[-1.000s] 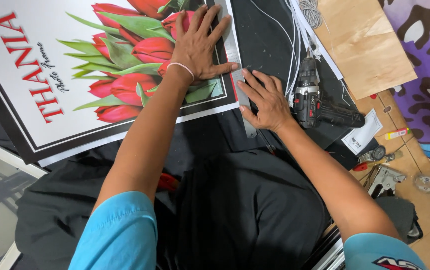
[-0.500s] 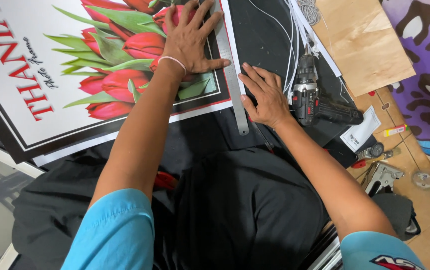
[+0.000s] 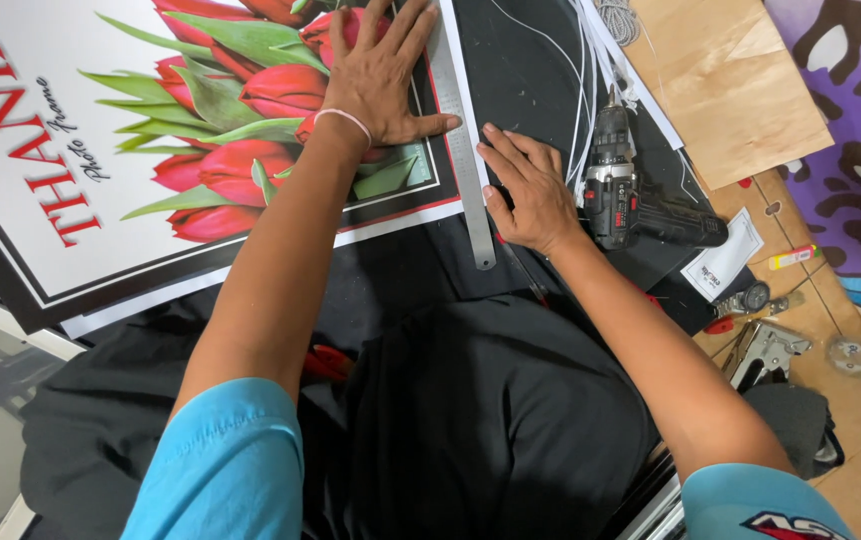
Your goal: A person is framing a picture of tulips, using a ruler to align it and a utility knife to trim the edges.
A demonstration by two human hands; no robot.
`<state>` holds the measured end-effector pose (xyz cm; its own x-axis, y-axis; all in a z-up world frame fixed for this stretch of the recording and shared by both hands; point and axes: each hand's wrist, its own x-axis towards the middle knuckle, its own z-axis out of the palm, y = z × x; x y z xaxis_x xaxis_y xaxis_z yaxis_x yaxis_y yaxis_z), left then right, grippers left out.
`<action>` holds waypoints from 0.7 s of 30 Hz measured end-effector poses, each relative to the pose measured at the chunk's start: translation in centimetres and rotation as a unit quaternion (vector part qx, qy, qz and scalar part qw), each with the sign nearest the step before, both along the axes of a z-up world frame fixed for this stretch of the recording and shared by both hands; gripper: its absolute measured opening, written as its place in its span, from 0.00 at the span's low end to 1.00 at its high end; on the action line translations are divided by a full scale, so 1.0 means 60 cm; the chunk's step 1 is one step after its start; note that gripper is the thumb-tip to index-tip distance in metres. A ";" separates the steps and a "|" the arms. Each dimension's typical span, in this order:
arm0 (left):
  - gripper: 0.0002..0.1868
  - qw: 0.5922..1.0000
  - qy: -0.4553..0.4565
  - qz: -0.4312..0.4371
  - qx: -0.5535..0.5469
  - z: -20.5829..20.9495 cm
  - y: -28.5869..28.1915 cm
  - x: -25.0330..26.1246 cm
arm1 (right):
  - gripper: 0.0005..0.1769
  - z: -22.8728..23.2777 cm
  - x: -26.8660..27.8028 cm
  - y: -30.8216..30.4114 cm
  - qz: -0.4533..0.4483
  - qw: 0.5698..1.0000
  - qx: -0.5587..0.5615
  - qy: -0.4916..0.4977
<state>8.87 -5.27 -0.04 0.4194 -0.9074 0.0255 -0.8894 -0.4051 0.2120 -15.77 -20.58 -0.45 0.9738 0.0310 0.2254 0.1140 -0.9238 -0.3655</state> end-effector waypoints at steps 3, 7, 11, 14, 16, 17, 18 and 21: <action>0.64 1.000 -0.017 -0.002 -0.015 -0.014 -0.006 0.005 | 0.25 -0.002 0.001 -0.001 0.003 1.000 0.008 -0.023; 0.64 1.000 -0.013 -0.005 0.001 -0.009 -0.006 0.003 | 0.26 -0.008 0.000 -0.002 -0.004 0.999 0.025 -0.024; 0.63 1.000 -0.007 0.002 -0.016 -0.009 -0.008 0.004 | 0.29 -0.005 0.002 0.000 -0.006 0.999 0.035 -0.030; 0.62 1.000 -0.016 0.009 -0.002 -0.010 -0.015 0.001 | 0.32 -0.003 0.000 0.000 -0.006 0.999 0.031 -0.024; 0.62 0.999 -0.033 0.014 0.005 -0.009 -0.018 0.000 | 0.34 -0.001 0.003 0.001 -0.005 0.999 0.026 -0.020; 0.61 0.999 -0.037 0.018 0.009 -0.007 -0.020 -0.001 | 0.34 0.001 0.004 0.002 -0.007 0.999 0.037 -0.026; 0.61 0.999 -0.040 0.021 0.012 -0.007 -0.021 -0.004 | 0.34 0.003 0.004 0.003 -0.010 0.998 0.048 -0.031; 0.60 0.997 -0.053 0.026 0.040 -0.009 -0.031 -0.008 | 0.34 -0.003 0.002 0.003 -0.016 0.998 0.059 -0.025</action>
<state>8.38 -7.14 -0.58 0.4640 -0.8858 0.0002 -0.8828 -0.4623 0.0836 -15.68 -20.42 -0.61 0.9615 -0.0285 0.2735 0.1066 -0.8783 -0.4661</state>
